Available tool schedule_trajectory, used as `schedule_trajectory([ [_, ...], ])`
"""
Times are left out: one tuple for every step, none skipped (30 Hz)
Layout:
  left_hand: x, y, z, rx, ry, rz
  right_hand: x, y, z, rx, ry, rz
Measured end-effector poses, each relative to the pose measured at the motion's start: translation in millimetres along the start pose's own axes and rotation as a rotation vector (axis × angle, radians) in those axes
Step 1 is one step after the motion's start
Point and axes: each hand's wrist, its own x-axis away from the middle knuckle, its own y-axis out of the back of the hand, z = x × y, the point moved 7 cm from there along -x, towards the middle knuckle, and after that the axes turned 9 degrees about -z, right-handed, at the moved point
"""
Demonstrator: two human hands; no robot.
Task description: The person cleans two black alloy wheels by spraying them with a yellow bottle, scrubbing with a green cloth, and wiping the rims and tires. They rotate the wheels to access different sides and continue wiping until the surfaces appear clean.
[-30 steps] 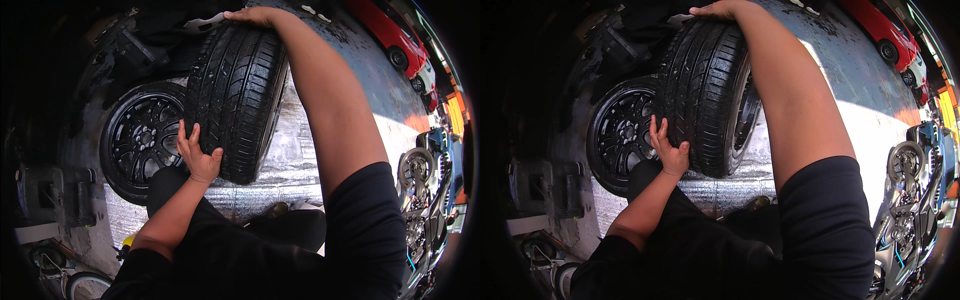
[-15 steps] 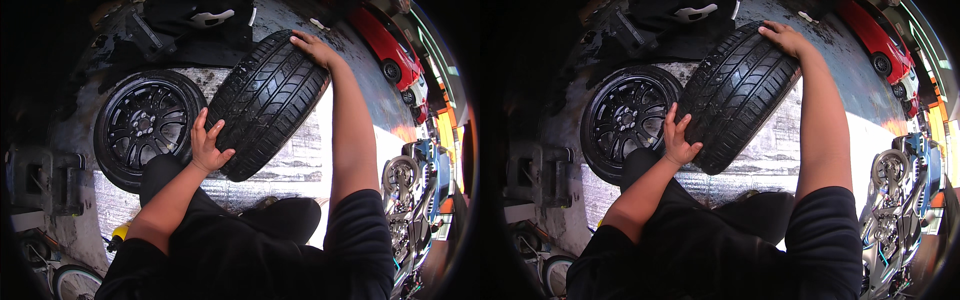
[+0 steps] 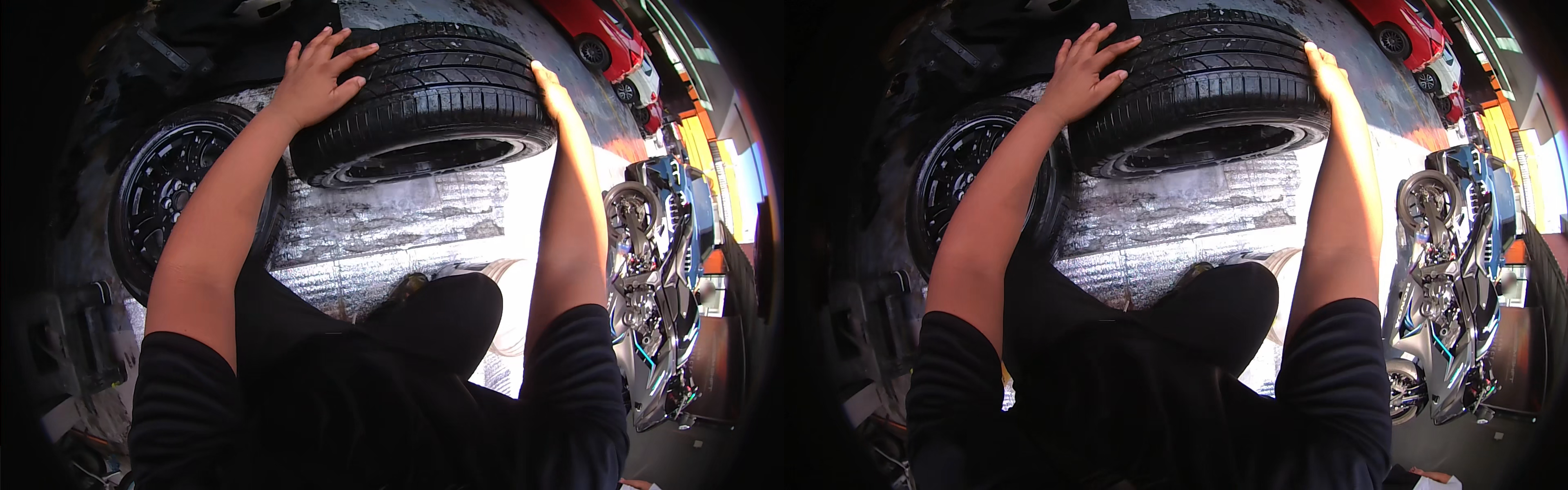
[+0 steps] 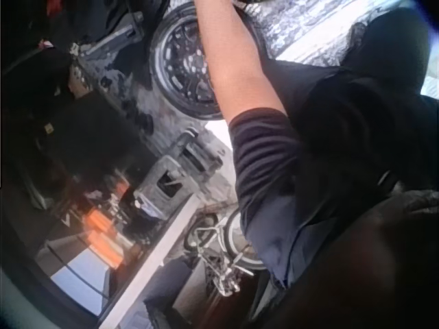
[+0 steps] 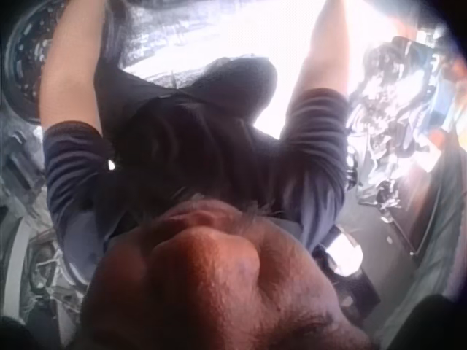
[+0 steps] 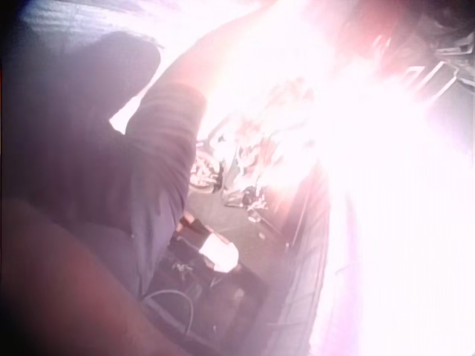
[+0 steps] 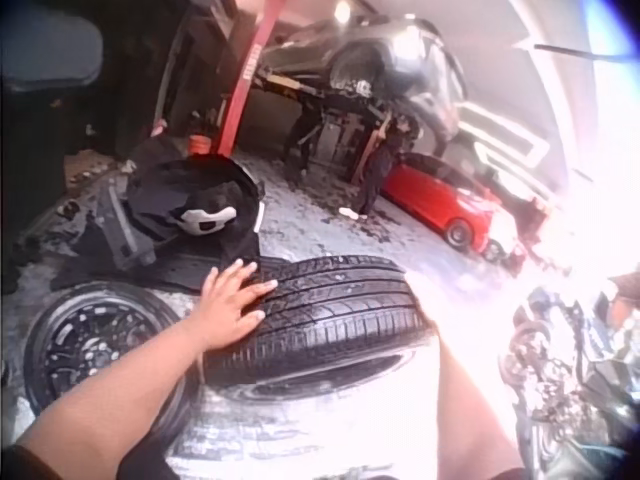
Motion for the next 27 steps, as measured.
schedule_trajectory([
  [-12.1,-9.3,-4.7,-0.067,0.059,0.014,2.8,10.1,-9.8,0.14,-0.014,-0.086],
  [-26.0,-18.3,-4.9,-0.093,0.12,0.026,3.1,15.7,-16.3,0.201,-0.075,-0.084],
  [-38.2,-31.0,-6.3,-0.045,0.178,0.09,3.7,22.0,-23.1,0.262,-0.11,-0.056],
  [-51.5,-40.3,-8.6,0.003,0.238,0.153,9.8,29.0,-24.1,0.324,-0.121,-0.033],
  [-65.1,-49.8,-4.3,0.052,0.299,0.214,17.0,37.4,-24.8,0.388,-0.129,-0.01],
  [-87.0,-66.9,11.6,0.122,0.307,0.326,19.8,43.7,-23.1,0.457,-0.078,0.0],
  [-99.6,-87.5,25.2,0.192,0.319,0.45,27.8,44.2,-21.4,0.485,-0.033,-0.019],
  [-111.9,-88.7,13.5,0.344,0.195,0.319,33.0,54.9,-27.6,0.534,-0.048,0.02],
  [-123.0,-102.0,11.8,0.368,0.23,0.377,35.6,60.9,-31.5,0.574,-0.057,0.06],
  [-131.9,-95.2,17.5,0.304,0.248,0.373,43.2,59.8,-13.2,0.577,-0.017,-0.049],
  [-136.1,-99.9,14.0,0.27,0.26,0.376,61.0,60.4,2.6,0.601,0.004,-0.164],
  [-137.1,-107.2,8.8,0.315,0.282,0.367,69.4,63.7,10.1,0.625,0.022,-0.283],
  [-140.0,-114.2,-1.7,0.371,0.297,0.355,55.2,67.5,-13.2,0.515,0.252,-0.459],
  [-141.9,-117.3,-2.5,0.404,0.32,0.342,48.1,61.2,-19.5,0.35,0.208,-0.379],
  [-144.4,-126.0,-0.3,0.431,0.321,0.319,41.2,54.5,-24.5,0.185,0.164,-0.297],
  [-144.0,-135.2,12.3,0.437,0.328,0.294,33.9,38.9,-23.8,0.004,0.127,-0.204],
  [-142.9,-142.9,11.6,0.468,0.323,0.277,33.2,32.9,-27.6,-0.157,0.074,-0.122],
  [-141.3,-144.9,14.7,0.451,0.316,0.196,33.2,26.6,-30.9,-0.318,0.02,-0.04],
  [-142.9,-145.2,10.5,0.459,0.323,0.171,33.8,22.5,-37.4,-0.477,-0.041,0.033],
  [-144.2,-145.2,5.4,0.47,0.33,0.146,23.1,28.0,-49.7,-0.405,0.016,-0.021],
  [-147.8,-145.7,-0.5,0.482,0.335,0.122,21.3,37.9,-58.8,-0.285,0.076,-0.099],
  [-147.8,-144.7,0.9,0.464,0.342,0.101,22.5,37.7,-58.4,-0.171,0.141,-0.156],
  [-150.5,-143.7,1.4,0.449,0.348,0.082,25.5,37.7,-61.2,-0.087,0.168,-0.185],
  [-154.6,-143.7,0.6,0.438,0.351,0.063,29.4,39.5,-65.1,0.0,0.19,-0.216],
  [-163.3,-148.4,0.6,0.408,0.357,0.066,42.8,53.1,-57.7,0.076,0.177,-0.229],
  [-167.5,-155.2,12.6,0.34,0.365,0.08,53.9,47.1,-55.3,0.119,0.165,-0.223],
  [-173.7,-164.3,15.2,0.297,0.367,0.096,69.1,49.1,-51.8,0.175,0.142,-0.228],
])
